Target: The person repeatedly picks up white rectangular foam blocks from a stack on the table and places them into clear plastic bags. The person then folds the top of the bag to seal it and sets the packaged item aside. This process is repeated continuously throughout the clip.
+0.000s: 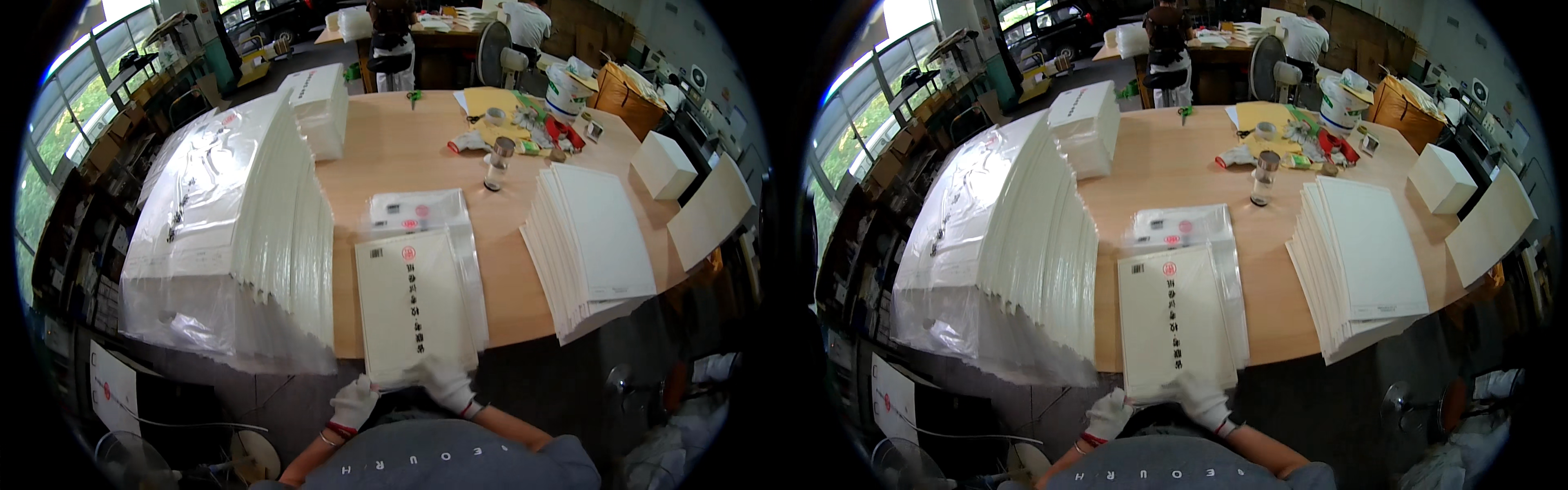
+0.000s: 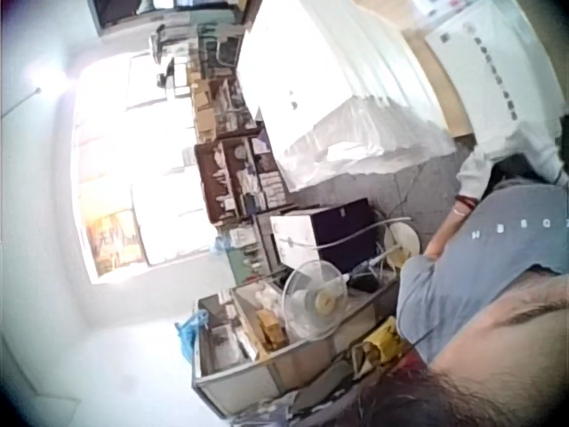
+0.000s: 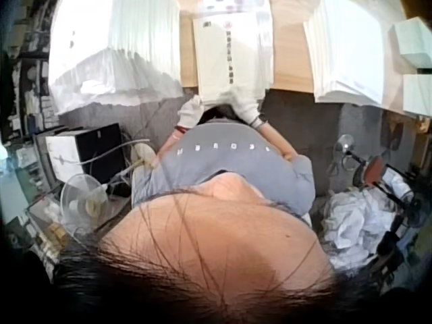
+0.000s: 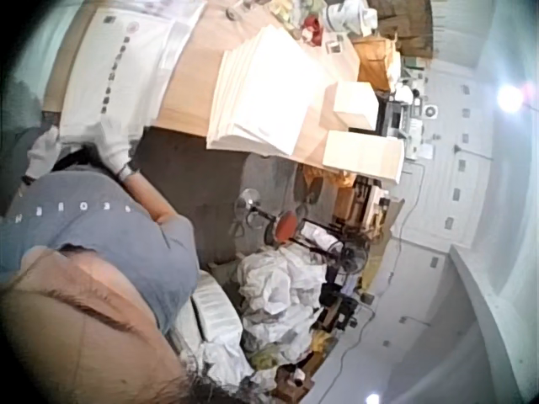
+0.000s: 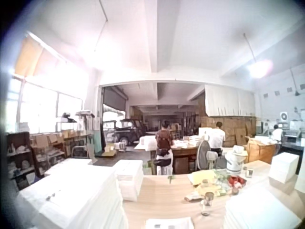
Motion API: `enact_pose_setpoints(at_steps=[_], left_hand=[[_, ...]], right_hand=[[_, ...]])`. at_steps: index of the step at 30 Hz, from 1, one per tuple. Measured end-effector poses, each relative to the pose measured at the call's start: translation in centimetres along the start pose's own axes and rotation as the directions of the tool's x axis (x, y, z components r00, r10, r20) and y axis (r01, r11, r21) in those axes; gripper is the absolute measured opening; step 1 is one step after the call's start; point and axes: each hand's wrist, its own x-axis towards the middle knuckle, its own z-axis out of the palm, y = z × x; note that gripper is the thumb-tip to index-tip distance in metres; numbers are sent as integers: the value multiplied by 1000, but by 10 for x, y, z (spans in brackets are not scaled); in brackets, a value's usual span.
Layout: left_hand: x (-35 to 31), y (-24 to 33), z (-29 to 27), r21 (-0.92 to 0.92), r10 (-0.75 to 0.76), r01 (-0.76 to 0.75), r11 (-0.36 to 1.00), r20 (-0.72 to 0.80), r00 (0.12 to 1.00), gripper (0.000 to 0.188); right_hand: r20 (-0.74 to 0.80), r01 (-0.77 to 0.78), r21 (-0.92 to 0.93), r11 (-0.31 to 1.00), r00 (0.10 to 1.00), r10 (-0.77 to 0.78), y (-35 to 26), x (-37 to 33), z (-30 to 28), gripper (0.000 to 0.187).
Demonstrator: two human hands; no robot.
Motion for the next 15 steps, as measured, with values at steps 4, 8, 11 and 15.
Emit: enact_pose_setpoints(at_steps=[4,8,11,15], left_hand=[[-8,5,-4,122,-3,12,992,-70,998,20],[-7,1,7,76,-261,253,964,119,958,26],[-28,1,3,127,-312,285,950,325,893,29],[-46,0,-30,-77,26,17,997,525,851,29]], right_hand=[[-211,-415,-361,835,908,361,38,-11,-25,30],[-122,-481,-510,713,861,494,25,-38,-51,59],[-19,-248,-411,877,964,264,9,-88,-51,47],[15,-219,-242,945,973,230,-1,-114,-50,35]])
